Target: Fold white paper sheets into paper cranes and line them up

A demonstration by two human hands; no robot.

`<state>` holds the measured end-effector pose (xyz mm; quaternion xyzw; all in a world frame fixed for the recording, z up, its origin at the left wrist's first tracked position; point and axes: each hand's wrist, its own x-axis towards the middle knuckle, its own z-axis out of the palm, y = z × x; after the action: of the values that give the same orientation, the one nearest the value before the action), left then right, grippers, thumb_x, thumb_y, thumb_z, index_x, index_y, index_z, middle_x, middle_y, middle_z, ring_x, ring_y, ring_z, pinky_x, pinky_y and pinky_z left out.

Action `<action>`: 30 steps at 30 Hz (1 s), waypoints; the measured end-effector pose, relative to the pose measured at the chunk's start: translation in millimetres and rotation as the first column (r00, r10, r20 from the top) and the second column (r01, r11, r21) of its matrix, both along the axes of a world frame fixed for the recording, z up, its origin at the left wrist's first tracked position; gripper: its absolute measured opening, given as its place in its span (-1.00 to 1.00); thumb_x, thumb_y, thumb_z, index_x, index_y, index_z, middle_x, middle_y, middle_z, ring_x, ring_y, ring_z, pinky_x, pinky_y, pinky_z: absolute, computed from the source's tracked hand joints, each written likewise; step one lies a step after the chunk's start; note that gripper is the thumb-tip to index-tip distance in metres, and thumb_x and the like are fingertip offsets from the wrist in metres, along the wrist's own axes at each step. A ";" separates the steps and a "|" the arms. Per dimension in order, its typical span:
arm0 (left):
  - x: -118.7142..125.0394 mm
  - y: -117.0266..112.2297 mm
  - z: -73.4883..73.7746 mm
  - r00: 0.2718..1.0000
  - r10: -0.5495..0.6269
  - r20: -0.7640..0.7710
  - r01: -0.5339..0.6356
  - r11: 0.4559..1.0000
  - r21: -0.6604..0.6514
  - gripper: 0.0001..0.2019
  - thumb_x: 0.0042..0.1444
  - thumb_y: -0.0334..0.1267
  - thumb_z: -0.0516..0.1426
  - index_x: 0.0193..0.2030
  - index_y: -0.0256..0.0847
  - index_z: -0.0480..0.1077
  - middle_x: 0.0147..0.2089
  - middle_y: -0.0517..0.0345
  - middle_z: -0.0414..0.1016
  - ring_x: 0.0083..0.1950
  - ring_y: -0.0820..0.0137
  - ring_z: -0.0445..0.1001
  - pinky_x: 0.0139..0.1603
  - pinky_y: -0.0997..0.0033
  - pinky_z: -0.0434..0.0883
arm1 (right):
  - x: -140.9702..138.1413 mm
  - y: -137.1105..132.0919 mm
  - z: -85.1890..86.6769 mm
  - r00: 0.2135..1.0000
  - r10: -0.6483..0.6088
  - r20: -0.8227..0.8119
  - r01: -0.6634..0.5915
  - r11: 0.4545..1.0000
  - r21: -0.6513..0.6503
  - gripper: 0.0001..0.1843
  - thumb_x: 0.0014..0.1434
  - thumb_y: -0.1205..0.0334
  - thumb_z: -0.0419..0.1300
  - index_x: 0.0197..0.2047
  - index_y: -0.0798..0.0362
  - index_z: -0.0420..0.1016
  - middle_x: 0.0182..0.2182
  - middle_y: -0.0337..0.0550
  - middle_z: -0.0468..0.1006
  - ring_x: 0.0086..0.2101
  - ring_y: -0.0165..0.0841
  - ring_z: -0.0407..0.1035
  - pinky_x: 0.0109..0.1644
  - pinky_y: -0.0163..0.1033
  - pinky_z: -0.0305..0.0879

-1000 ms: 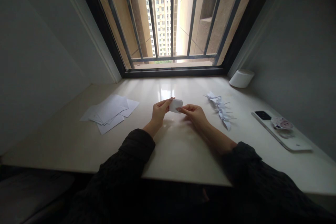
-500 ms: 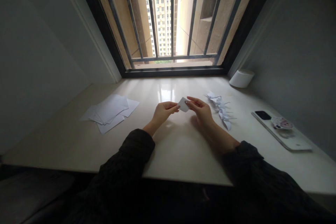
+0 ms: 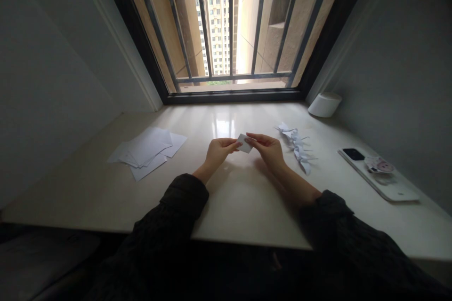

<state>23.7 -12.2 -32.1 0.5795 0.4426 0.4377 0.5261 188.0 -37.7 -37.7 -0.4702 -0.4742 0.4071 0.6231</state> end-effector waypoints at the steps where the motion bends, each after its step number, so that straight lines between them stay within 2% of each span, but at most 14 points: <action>1: 0.0 -0.1 0.0 1.000 0.003 0.000 -0.003 1.000 0.000 -0.66 -0.14 -0.10 0.32 -0.24 -0.27 0.57 -0.33 0.00 0.61 -0.32 0.34 0.56 -0.26 0.41 0.42 | 0.0 -0.1 0.1 1.000 -0.003 0.001 0.003 1.000 -0.001 -0.59 -0.15 0.03 0.40 -0.22 0.05 0.63 -0.30 -0.06 0.65 -0.29 -0.19 0.52 -0.14 -0.09 0.42; 7: 1.4 -1.7 1.3 0.999 0.004 0.036 -0.004 1.000 -0.004 -0.67 -0.15 -0.15 0.33 -0.23 -0.29 0.57 -0.32 -0.01 0.61 -0.33 0.35 0.56 -0.25 0.38 0.44 | -0.5 -0.2 -0.2 1.000 0.004 -0.029 -0.003 1.000 0.012 -0.60 -0.15 0.07 0.40 -0.20 0.04 0.62 -0.29 -0.08 0.65 -0.30 -0.21 0.51 -0.16 -0.10 0.42; 16: 1.8 -0.5 0.1 0.999 -0.025 0.022 0.025 1.000 -0.003 -0.66 -0.15 -0.16 0.34 -0.21 -0.28 0.57 -0.31 -0.01 0.62 -0.36 0.38 0.55 -0.28 0.41 0.45 | 0.6 0.4 -1.3 1.000 -0.004 0.030 0.003 1.000 0.031 -0.65 -0.11 0.06 0.37 -0.23 0.01 0.63 -0.30 -0.10 0.65 -0.31 -0.22 0.51 -0.19 -0.12 0.41; 22: -0.2 -0.2 0.2 0.997 -0.075 0.021 0.075 0.997 -0.010 -0.64 -0.20 -0.15 0.36 -0.24 -0.30 0.58 -0.32 -0.01 0.61 -0.37 0.39 0.54 -0.23 0.39 0.45 | 2.0 0.7 -1.9 0.998 0.009 0.054 -0.009 1.000 0.000 -0.63 -0.13 0.04 0.37 -0.23 0.02 0.63 -0.31 -0.09 0.65 -0.30 -0.20 0.51 -0.19 -0.12 0.41; 27: -0.9 -0.5 1.7 0.995 -0.087 0.050 0.089 0.995 -0.044 -0.62 -0.23 -0.14 0.37 -0.25 -0.31 0.57 -0.33 0.00 0.61 -0.36 0.38 0.54 -0.19 0.35 0.46 | 4.1 4.2 -2.6 0.999 0.034 0.040 -0.033 0.999 -0.023 -0.52 -0.16 0.02 0.39 -0.15 0.06 0.60 -0.35 -0.11 0.64 -0.35 -0.28 0.48 -0.21 -0.16 0.40; 30: -1.1 -0.2 2.4 0.997 -0.050 0.058 0.053 0.997 -0.062 -0.61 -0.22 -0.13 0.36 -0.23 -0.31 0.57 -0.35 0.00 0.61 -0.35 0.37 0.55 -0.19 0.34 0.45 | 5.6 6.5 -3.3 0.997 0.076 0.033 -0.075 0.996 -0.050 -0.42 -0.21 0.00 0.42 -0.09 0.06 0.56 -0.42 -0.17 0.61 -0.41 -0.34 0.45 -0.27 -0.22 0.38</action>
<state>22.6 -12.4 -29.7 0.5611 0.4263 0.4257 0.5677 193.6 -31.3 -41.0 -0.4738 -0.4924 0.4335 0.5874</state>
